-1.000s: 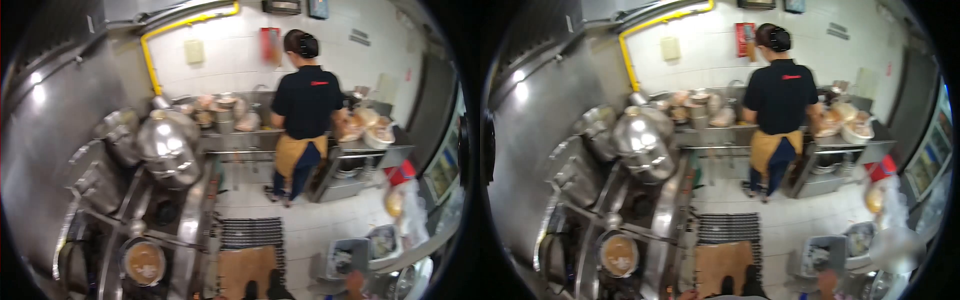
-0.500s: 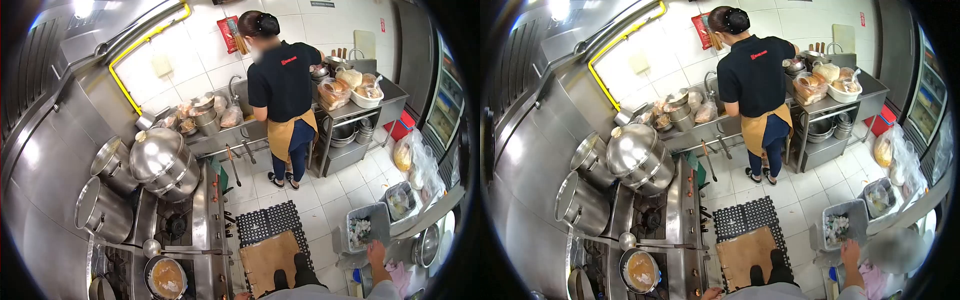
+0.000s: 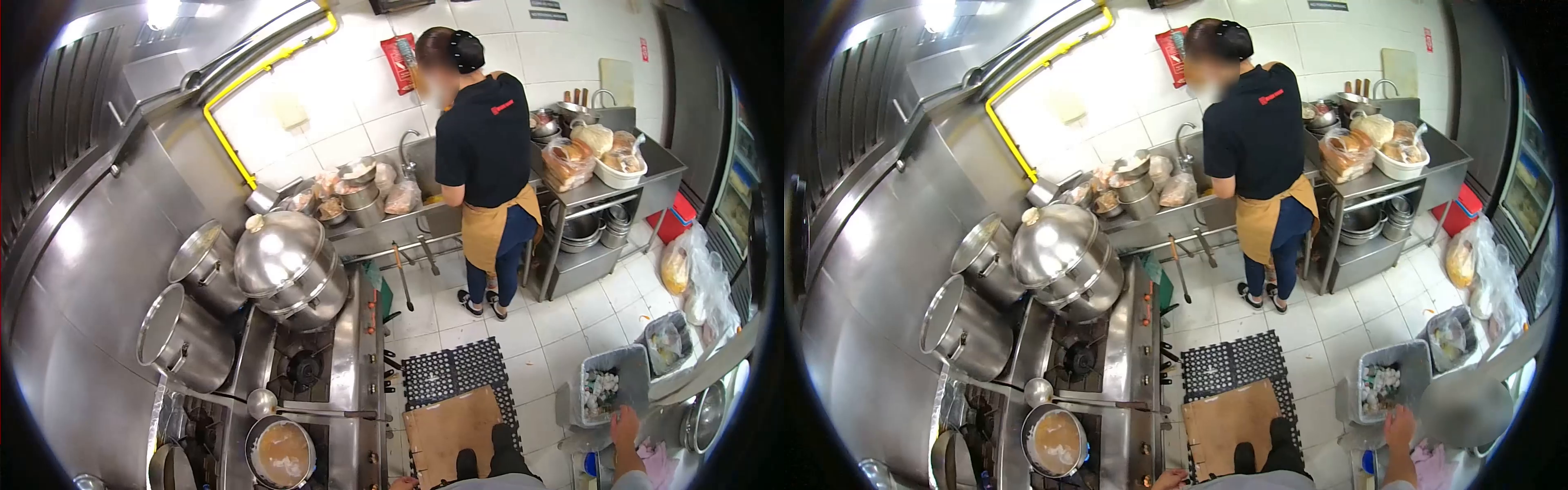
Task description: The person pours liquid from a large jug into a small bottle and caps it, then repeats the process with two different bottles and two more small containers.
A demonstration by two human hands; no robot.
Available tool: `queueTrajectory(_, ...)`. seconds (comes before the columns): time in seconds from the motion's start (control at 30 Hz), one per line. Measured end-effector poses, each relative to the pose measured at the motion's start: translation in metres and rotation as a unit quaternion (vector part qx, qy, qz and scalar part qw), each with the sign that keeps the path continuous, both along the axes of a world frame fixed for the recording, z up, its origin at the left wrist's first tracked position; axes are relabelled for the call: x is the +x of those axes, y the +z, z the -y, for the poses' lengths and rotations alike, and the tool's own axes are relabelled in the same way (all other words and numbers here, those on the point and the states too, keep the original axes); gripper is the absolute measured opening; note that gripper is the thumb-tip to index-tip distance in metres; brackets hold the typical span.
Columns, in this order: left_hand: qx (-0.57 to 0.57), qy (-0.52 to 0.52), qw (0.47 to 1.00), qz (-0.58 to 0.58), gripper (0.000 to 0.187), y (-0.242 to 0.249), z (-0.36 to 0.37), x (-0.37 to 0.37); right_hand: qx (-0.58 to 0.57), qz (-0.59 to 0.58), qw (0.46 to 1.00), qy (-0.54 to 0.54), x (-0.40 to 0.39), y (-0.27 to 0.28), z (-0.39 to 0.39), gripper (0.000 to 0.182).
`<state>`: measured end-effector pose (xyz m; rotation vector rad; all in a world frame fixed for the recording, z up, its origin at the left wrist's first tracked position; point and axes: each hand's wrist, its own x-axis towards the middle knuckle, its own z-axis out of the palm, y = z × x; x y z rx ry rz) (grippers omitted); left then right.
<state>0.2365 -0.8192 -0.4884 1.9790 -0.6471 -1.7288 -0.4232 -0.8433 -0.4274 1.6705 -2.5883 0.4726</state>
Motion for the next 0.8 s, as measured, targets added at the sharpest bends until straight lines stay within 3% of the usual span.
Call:
queueTrajectory(0.3, 0.041, -0.175, 0.977, 0.113, 0.039, -0.003, -0.013, -0.006, 0.053, 0.027, 0.998, -0.014, -0.002, 0.007, 0.003, 0.033)
queueTrajectory(0.43, -0.010, -0.180, 0.977, 0.117, 0.039, -0.020, -0.017, -0.006, 0.037, 0.012, 0.999, -0.002, -0.002, 0.004, 0.004, 0.031)
queueTrajectory(0.53, 0.022, -0.212, 0.967, 0.142, 0.041, -0.034, -0.016, 0.000, 0.033, 0.019, 0.999, -0.003, -0.005, 0.001, 0.003, 0.030)
queueTrajectory(0.6, 0.075, -0.201, 0.974, 0.074, 0.040, -0.050, -0.007, 0.008, 0.042, 0.026, 0.999, 0.005, -0.003, 0.009, 0.002, 0.031)
queueTrajectory(0.8, 0.077, -0.182, 0.977, 0.081, 0.043, -0.064, -0.015, 0.009, 0.033, 0.015, 0.999, 0.022, -0.009, 0.003, 0.004, 0.032)
